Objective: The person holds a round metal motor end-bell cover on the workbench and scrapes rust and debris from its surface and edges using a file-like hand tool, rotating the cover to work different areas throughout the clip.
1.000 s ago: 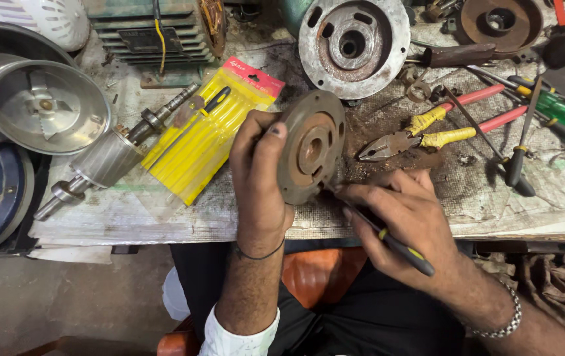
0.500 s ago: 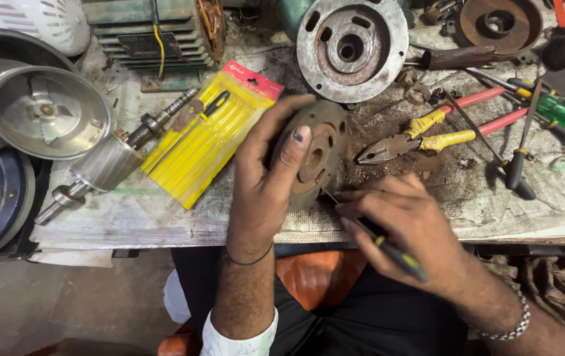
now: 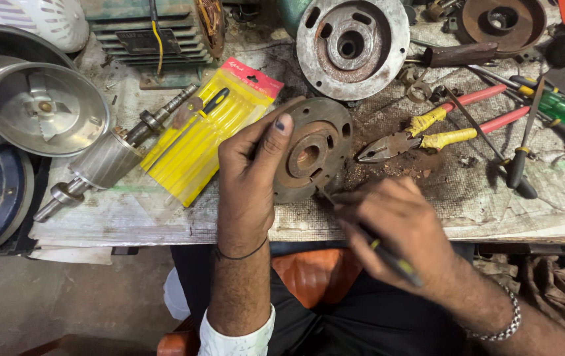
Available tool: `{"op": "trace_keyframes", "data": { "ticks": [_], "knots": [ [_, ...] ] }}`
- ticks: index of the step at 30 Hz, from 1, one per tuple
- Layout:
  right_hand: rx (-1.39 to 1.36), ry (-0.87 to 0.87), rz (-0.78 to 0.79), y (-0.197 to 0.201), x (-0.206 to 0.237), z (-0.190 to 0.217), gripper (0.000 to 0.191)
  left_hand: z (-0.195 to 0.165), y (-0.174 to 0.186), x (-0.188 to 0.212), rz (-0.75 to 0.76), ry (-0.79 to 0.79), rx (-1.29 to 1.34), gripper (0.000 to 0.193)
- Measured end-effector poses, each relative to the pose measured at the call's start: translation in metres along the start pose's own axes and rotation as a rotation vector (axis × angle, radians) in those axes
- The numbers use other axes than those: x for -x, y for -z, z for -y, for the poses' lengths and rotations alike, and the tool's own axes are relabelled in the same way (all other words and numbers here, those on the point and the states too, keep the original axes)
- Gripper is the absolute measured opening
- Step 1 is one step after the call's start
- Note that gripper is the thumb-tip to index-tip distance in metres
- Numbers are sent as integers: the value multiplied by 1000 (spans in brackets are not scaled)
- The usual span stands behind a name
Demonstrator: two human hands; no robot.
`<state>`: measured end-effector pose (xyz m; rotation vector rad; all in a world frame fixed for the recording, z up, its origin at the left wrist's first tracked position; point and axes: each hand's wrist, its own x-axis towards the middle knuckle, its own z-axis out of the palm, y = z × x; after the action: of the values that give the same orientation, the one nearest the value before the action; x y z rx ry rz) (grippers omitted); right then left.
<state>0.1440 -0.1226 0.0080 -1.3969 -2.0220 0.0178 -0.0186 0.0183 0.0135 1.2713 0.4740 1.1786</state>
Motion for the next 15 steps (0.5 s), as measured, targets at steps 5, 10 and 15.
{"op": "trace_keyframes", "data": {
  "ticks": [5,10,15],
  "knots": [
    [50,-12,-55,1,1,6,26,3,-1,0,-66,-22,-14,32],
    [37,-57,-59,5,0,6,26,3,-2,1,-66,-36,-71,33],
    [74,-90,-69,10,-3,7,27,3,-2,1,-58,-59,-130,34]
  ]
}}
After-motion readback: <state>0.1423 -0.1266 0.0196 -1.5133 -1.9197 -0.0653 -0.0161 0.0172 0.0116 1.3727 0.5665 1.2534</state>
